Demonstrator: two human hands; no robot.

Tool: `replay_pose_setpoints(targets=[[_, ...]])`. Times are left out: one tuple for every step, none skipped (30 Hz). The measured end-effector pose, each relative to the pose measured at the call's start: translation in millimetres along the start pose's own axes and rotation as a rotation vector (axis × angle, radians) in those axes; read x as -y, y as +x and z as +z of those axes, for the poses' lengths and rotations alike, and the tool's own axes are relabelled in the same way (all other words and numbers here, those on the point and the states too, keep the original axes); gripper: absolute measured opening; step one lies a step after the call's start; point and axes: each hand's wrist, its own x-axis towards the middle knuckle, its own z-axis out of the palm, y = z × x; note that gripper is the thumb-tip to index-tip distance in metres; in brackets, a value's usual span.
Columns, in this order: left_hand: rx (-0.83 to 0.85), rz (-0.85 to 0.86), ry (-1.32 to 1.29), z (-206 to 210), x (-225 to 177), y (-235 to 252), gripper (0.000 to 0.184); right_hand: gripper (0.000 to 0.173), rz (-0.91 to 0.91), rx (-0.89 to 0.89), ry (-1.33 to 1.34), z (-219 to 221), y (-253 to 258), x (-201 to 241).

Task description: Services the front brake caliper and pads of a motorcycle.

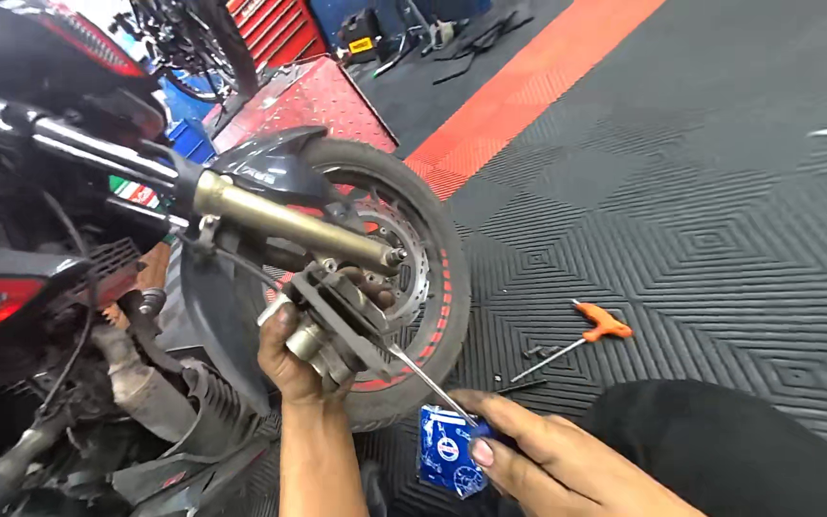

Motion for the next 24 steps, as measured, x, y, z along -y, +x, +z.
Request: replay_pose_setpoints(targets=[[-0.006,0.007,-0.001,1.5,0.4,0.4,0.053,0.039,-0.013,-0.012,0.028,2.9,3.8,-4.7],[-0.021,0.013,-0.006,3.1,0.2,1.3,0.054,0.04,-0.04,-0.026,0.042,4.8,7.5,-9.7],[-0.043,0.017,-0.012,4.4,0.1,1.9,0.054,0.04,-0.073,-0.044,0.037,5.8,9.5,-13.9],[-0.05,0.02,-0.013,6.0,0.1,2.7,0.055,0.04,-0.114,-0.065,0.015,6.4,10.1,-17.3],[-0.068,0.028,-0.008,7.9,0.5,3.6,0.054,0.04,-0.149,-0.083,-0.005,6.4,10.1,-18.9],[-0.101,0.04,-0.01,9.7,1.6,5.3,0.053,0.039,-0.156,-0.096,-0.015,6.1,10.3,-18.6],[-0.12,0.048,-0.013,11.1,2.8,7.3,0.052,0.039,-0.132,-0.106,-0.01,5.5,11.6,-16.7],[-0.122,0.048,-0.017,12.3,4.0,9.3,0.052,0.038,-0.087,-0.105,0.0,3.7,14.4,-14.0],[-0.132,0.049,-0.019,13.8,5.2,10.8,0.053,0.037,-0.049,-0.084,0.023,0.9,17.8,-11.9],[-0.145,0.056,-0.014,15.5,6.5,12.7,0.053,0.036,-0.028,-0.058,0.053,-2.2,21.4,-10.4],[-0.158,0.061,-0.005,16.7,7.4,15.2,0.054,0.036,-0.018,-0.032,0.081,-5.5,25.3,-9.2],[-0.15,0.062,-0.003,16.5,7.5,16.2,0.054,0.035,-0.015,-0.02,0.089,-6.9,28.7,-7.7],[-0.144,0.055,-0.011,16.2,7.1,16.1,0.054,0.035,-0.016,-0.02,0.076,-7.6,32.0,-5.3],[-0.142,0.049,-0.021,16.1,6.7,16.6,0.054,0.034,-0.013,-0.016,0.069,-8.7,35.8,-1.9],[-0.146,0.045,-0.026,15.8,6.5,16.6,0.053,0.034,0.008,-0.003,0.089,-9.0,39.6,2.4],[-0.152,0.044,-0.026,15.7,6.9,16.4,0.052,0.032,0.036,0.01,0.132,-7.6,43.4,7.0],[-0.157,0.053,-0.015,15.7,8.0,16.7,0.052,0.031,0.075,0.024,0.192,-4.4,46.7,11.8],[-0.167,0.073,-0.005,15.9,9.4,17.1,0.052,0.03,0.11,0.031,0.262,1.0,49.3,16.0],[-0.178,0.099,0.0,16.4,10.8,17.8,0.052,0.029,0.138,0.026,0.331,6.7,51.0,18.9],[-0.187,0.122,-0.009,17.4,12.1,18.5,0.054,0.03,0.154,0.014,0.407,12.1,51.5,20.7],[-0.193,0.137,-0.036,18.0,12.8,18.8,0.056,0.029,0.158,0.0,0.478,16.2,51.4,22.2],[-0.194,0.143,-0.069,18.7,13.2,18.8,0.059,0.029,0.155,-0.014,0.543,19.2,51.2,23.7],[-0.2,0.143,-0.087,20.6,13.7,18.8,0.063,0.028,0.149,-0.031,0.597,22.1,51.0,25.0],[-0.21,0.144,-0.097,22.2,14.1,19.1,0.065,0.026,0.139,-0.049,0.639,25.0,50.8,26.0]])
